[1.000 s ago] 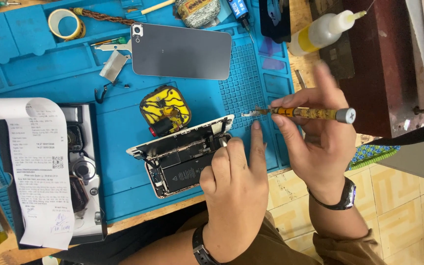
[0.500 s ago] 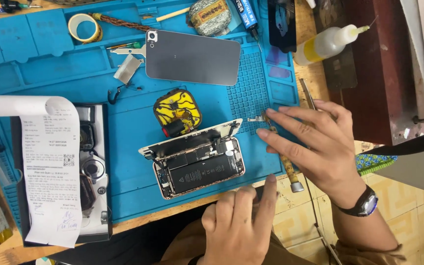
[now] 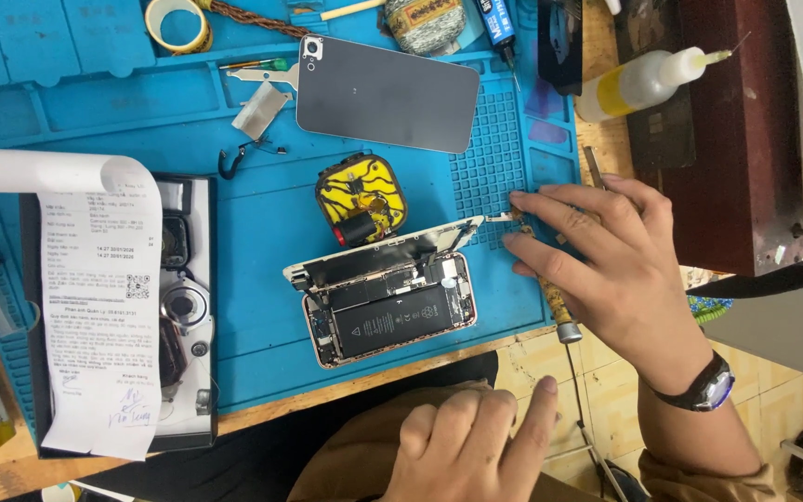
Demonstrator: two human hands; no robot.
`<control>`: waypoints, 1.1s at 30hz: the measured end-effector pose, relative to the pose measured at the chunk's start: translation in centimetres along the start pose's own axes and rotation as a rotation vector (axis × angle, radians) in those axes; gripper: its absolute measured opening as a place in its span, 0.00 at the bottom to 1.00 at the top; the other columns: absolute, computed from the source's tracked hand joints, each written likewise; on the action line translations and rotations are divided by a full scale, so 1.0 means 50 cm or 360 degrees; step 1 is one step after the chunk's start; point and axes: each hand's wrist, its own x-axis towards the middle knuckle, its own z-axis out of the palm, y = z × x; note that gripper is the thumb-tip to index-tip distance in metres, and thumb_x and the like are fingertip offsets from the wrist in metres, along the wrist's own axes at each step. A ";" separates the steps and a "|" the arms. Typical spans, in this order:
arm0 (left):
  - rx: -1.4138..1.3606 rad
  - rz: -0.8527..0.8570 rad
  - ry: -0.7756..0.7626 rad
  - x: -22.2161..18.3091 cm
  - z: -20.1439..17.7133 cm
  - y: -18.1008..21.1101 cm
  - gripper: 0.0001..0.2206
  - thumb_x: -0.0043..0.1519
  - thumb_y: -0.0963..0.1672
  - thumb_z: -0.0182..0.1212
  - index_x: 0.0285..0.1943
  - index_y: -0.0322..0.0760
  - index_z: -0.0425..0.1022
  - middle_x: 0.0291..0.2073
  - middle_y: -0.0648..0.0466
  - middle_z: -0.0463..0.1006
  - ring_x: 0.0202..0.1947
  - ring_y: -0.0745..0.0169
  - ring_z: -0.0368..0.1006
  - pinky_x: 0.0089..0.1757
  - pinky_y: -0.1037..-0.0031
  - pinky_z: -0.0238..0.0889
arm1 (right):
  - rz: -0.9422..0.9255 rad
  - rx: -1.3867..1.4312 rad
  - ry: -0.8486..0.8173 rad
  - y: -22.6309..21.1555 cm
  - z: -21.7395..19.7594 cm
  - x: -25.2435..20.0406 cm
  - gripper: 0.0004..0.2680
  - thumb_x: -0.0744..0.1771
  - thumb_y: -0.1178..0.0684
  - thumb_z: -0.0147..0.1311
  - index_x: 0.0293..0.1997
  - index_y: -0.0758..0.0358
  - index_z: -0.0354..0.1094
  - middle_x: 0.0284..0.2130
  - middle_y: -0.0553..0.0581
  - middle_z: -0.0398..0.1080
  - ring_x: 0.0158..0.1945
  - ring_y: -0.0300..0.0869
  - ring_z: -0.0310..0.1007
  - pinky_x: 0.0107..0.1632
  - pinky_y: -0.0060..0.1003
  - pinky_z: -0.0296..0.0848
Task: The person is performing internal repairs on a smartphone, including installing or removing small screws and adjusting internal components.
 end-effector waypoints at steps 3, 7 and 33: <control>0.0011 0.0075 0.0004 -0.004 -0.009 0.002 0.09 0.64 0.46 0.47 0.47 0.56 0.73 0.27 0.69 0.65 0.26 0.73 0.60 0.32 0.77 0.49 | 0.0013 -0.0009 -0.0094 -0.002 0.001 -0.003 0.04 0.68 0.50 0.48 0.43 0.55 0.64 0.50 0.57 0.69 0.53 0.51 0.65 0.55 0.49 0.58; 0.0005 0.0079 -0.0017 0.002 -0.007 -0.008 0.05 0.64 0.48 0.53 0.45 0.56 0.74 0.27 0.69 0.67 0.27 0.74 0.60 0.33 0.77 0.48 | 0.0057 0.0150 -0.0103 -0.004 0.000 -0.015 0.03 0.67 0.55 0.48 0.44 0.55 0.61 0.52 0.58 0.69 0.54 0.51 0.65 0.59 0.50 0.52; 0.0167 0.0089 0.0472 0.122 0.035 -0.002 0.03 0.61 0.42 0.63 0.36 0.46 0.74 0.33 0.60 0.75 0.30 0.68 0.70 0.32 0.75 0.53 | 0.0649 0.1055 0.0445 -0.031 -0.063 -0.092 0.08 0.70 0.50 0.32 0.36 0.54 0.57 0.46 0.66 0.70 0.53 0.50 0.71 0.68 0.49 0.55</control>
